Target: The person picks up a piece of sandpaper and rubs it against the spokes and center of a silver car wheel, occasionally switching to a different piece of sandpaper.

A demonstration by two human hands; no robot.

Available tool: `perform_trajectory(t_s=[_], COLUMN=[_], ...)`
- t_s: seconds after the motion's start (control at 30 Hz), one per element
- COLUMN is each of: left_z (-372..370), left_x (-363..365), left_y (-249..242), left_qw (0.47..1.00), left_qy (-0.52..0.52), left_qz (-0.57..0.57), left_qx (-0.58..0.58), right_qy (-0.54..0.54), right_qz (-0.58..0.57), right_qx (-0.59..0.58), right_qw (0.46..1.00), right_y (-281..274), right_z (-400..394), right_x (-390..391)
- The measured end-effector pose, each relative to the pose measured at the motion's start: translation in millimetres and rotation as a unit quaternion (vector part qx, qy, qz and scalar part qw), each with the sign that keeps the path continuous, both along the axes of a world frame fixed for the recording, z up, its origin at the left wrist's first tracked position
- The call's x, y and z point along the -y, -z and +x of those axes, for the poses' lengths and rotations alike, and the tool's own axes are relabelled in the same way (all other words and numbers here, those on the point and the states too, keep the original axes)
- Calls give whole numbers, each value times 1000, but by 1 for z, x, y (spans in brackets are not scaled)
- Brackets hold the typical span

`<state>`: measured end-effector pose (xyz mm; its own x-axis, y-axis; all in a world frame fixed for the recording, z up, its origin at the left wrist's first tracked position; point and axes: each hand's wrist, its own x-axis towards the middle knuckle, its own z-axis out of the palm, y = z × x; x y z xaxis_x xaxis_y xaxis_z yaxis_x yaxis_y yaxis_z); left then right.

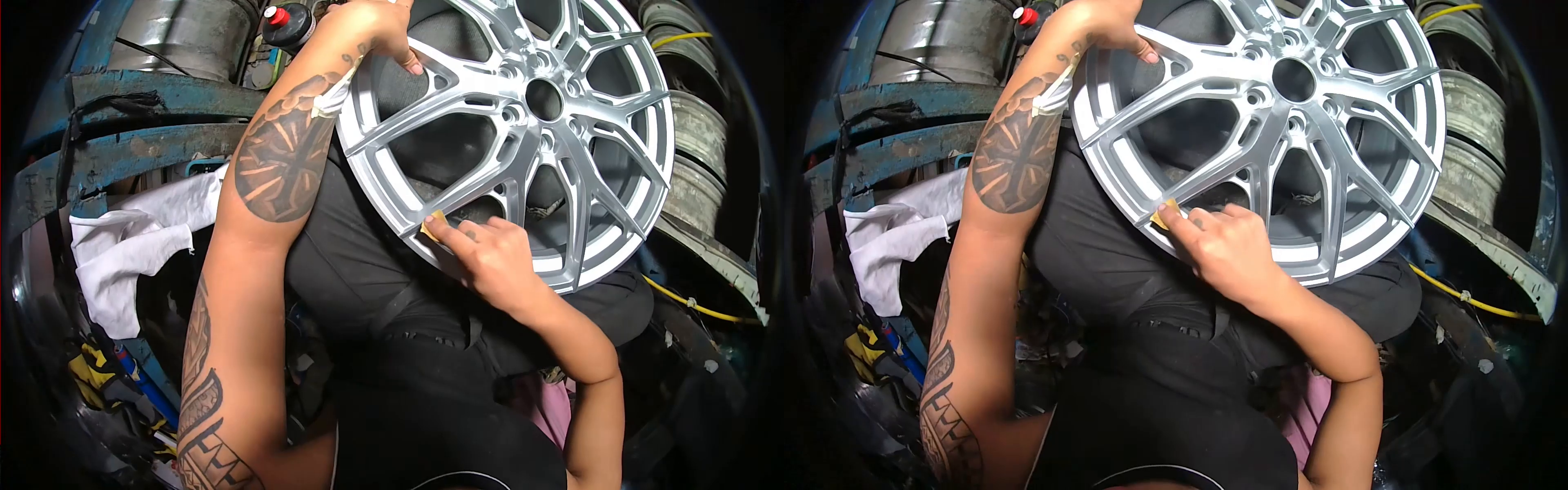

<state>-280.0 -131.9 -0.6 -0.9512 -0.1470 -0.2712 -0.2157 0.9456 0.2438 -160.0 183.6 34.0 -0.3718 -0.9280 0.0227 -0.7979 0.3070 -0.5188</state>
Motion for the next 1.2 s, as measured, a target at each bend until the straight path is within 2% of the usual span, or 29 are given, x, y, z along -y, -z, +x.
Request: perform_trajectory(t_s=[0.07, 0.17, 0.27, 0.4, 0.47, 0.63, 0.9, 1.07, 1.17, 1.2], left_z=[1, 2, 3, 4, 5, 2, 12, 29, 36, 39], left_x=[-2, -1, -3, -4, -4, 2, 7, 4, 2, 2], left_y=[-1, -1, -2, -2, -3, -8, -6, -10, -13, -14], left_qw=[1000, 1000, 1000, 999, 998, 984, 880, 816, 787, 779], left_qy=[1, -1, -3, -6, -7, -21, -74, -104, -114, -118], left_qz=[9, 17, 28, 47, 59, 175, 464, 562, 597, 607], left_qx=[-3, -7, -11, -16, -17, -36, -72, -90, -100, -103], right_qy=[-7, 29, 7, 30, 33, 42, 32, 45, 27, 29], right_qz=[49, -5, 72, 11, 22, 16, -8, -36, 63, 25], right_qx=[-1, -17, -16, -39, -44, -29, -31, 3, 18, 0], right_qw=[999, 999, 997, 999, 998, 999, 999, 998, 997, 999], right_y=[-7, -1, -12, -2, -3, 7, 7, 15, -5, -3], right_z=[-3, 1, -1, 4, 5, 10, 5, 5, 7, 7], right_x=[-3, 3, -2, 2, 4, -1, -3, -4, -14, -10])
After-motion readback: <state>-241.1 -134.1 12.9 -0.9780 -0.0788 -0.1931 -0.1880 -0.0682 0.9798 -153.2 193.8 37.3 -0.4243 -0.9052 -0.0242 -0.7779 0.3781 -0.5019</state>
